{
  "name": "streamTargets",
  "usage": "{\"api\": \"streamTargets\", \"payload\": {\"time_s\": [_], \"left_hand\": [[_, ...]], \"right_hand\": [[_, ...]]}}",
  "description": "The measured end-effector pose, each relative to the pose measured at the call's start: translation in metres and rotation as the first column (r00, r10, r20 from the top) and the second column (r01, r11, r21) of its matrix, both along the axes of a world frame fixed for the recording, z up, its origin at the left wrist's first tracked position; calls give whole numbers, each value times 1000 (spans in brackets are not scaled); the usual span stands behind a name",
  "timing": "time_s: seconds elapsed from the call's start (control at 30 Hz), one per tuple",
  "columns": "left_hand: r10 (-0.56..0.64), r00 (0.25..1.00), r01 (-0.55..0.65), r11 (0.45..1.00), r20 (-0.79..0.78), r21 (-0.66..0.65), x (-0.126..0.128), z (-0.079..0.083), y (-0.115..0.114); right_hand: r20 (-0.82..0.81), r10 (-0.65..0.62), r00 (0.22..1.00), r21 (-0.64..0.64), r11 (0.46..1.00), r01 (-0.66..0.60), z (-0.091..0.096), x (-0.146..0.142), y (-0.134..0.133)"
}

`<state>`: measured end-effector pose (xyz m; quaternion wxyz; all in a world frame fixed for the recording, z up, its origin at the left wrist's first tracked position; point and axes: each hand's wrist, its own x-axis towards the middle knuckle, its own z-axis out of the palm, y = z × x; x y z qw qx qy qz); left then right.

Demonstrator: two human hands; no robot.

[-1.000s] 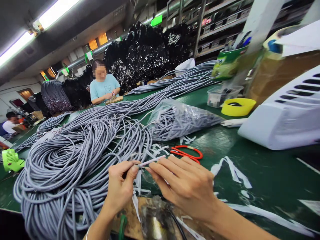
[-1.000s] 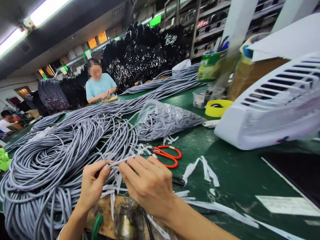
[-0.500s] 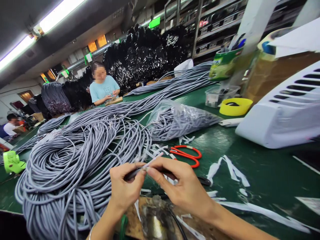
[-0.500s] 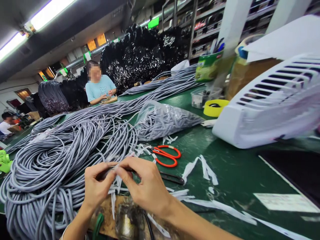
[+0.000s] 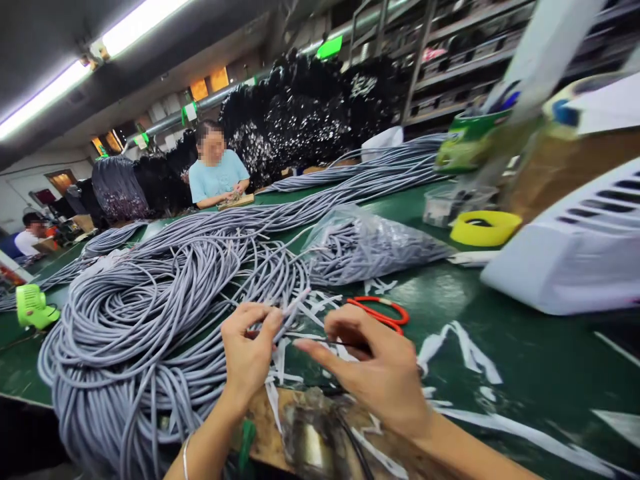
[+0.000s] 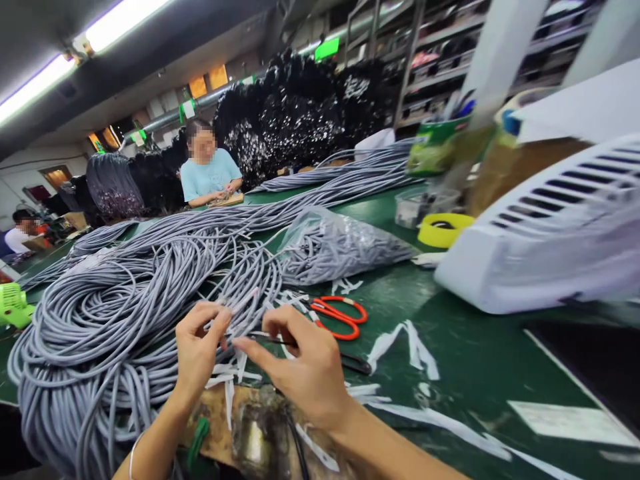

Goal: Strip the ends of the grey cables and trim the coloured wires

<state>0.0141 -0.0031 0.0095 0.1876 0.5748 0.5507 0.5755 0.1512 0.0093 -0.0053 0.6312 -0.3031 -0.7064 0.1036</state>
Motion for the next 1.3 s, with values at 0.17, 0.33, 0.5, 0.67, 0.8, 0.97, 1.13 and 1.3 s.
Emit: {"api": "streamTargets", "payload": {"time_s": [0.17, 0.33, 0.5, 0.67, 0.8, 0.97, 1.13, 1.3], "left_hand": [[-44, 998, 44, 999, 38, 7, 7, -6, -5], [2, 999, -4, 999, -34, -39, 4, -16, -6], [148, 968, -131, 987, -201, 94, -3, -14, -3], [70, 979, -61, 997, 189, -53, -5, -4, 4], [3, 905, 52, 992, 426, -116, -4, 3, 7], [13, 795, 71, 991, 606, -114, -3, 5, 10], [63, 734, 44, 989, 676, -140, -9, 8, 12], [-269, 718, 465, 872, 642, -156, -17, 10, 7]], "right_hand": [[-26, 108, 994, -186, 976, -111, -6, -13, 7], [78, 184, 980, -110, 978, -175, -7, -14, 3], [147, 211, 966, -94, 976, -198, -3, -12, 1], [128, 283, 950, -165, 951, -261, -3, -9, 1], [95, 306, 947, -189, 940, -284, -2, -8, 1], [77, 324, 943, -200, 932, -303, 2, -9, 2], [45, 343, 938, -210, 921, -327, 1, -11, 1], [-24, 338, 941, -310, 892, -328, -1, -10, 1]]}}
